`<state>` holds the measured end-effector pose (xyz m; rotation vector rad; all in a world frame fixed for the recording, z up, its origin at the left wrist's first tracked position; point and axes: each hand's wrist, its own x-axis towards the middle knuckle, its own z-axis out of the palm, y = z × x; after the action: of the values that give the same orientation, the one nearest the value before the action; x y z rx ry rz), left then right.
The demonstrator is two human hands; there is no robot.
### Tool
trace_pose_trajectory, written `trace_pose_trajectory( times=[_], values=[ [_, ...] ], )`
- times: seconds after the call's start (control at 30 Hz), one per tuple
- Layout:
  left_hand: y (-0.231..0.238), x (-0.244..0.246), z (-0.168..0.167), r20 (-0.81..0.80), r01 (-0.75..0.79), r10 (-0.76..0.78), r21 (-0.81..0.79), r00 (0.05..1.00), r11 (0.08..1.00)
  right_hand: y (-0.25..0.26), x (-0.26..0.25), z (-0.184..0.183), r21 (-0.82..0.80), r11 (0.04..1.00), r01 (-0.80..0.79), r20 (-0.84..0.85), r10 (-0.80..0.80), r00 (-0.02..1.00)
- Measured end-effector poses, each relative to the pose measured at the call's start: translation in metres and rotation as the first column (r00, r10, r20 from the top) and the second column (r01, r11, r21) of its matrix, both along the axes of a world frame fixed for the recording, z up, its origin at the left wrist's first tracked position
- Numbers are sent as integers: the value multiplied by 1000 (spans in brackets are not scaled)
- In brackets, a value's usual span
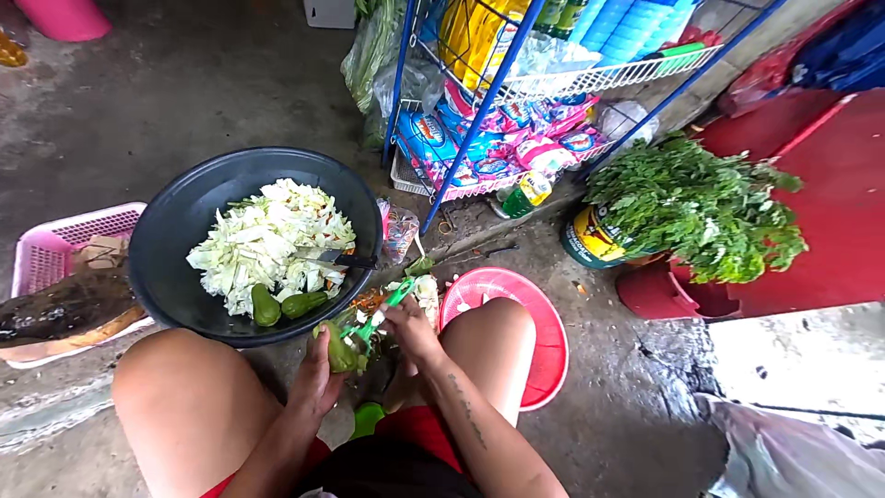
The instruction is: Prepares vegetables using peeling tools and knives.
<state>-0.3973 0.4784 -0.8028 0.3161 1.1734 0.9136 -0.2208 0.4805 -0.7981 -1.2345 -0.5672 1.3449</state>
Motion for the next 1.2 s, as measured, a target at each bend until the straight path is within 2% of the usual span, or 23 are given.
trace_pose_trajectory(
  times=[0.07, 0.13, 0.27, 0.3, 0.37, 0.47, 0.57, 0.7, 0.73, 0.83, 0.9, 1.07, 1.2],
  values=[
    [-2, -2, -1, -5, 26, -26, 48, 1000, 999, 11, 18, -13, -26, 991, 130, 35, -129, 991],
    [1, -3, -1, -8, 28, -28, 93, 1000, 995, 14, 23, -7, -43, 985, 165, -10, -165, 986],
    [3, -3, -6, 6, 22, -23, 138, 1000, 990, 1, 1, 7, -30, 1000, 0, -121, -4, 993],
    [2, -3, -5, 7, 41, -42, 155, 999, 987, 4, 2, 2, -54, 998, 22, -121, -29, 992],
    [0, -3, -1, -6, 50, -49, 162, 999, 986, 11, 16, -15, -107, 981, 164, -36, -169, 985],
    [7, -4, 4, 12, -64, 64, 51, 998, 997, 14, 25, -10, -78, 966, 245, 8, -245, 970],
    [11, -6, -1, 57, -151, 158, -108, 986, 983, -3, -2, 9, 24, 989, 149, -15, -148, 989],
    [11, 1, 5, 65, -174, 187, -160, 980, 972, -18, -35, 4, 111, 994, -7, -67, 15, 998],
    [10, 2, 7, 61, -187, 200, -166, 978, 968, -17, -33, -1, 117, 993, 14, -46, -9, 999],
    [7, -1, 9, 36, -235, 244, -166, 969, 958, -8, -2, -14, 80, 972, 223, 27, -225, 974],
    [9, -4, 10, 20, -255, 260, -142, 965, 956, -4, 15, -12, 38, 949, 314, 19, -315, 949],
    [13, -3, 10, 123, -254, 266, -102, 956, 962, -12, -6, 0, -4, 965, 262, -81, -261, 962],
    [10, -9, 12, 183, -177, 191, -93, 964, 980, -9, -8, 3, -109, 963, 248, -217, -267, 939]
  ],
)
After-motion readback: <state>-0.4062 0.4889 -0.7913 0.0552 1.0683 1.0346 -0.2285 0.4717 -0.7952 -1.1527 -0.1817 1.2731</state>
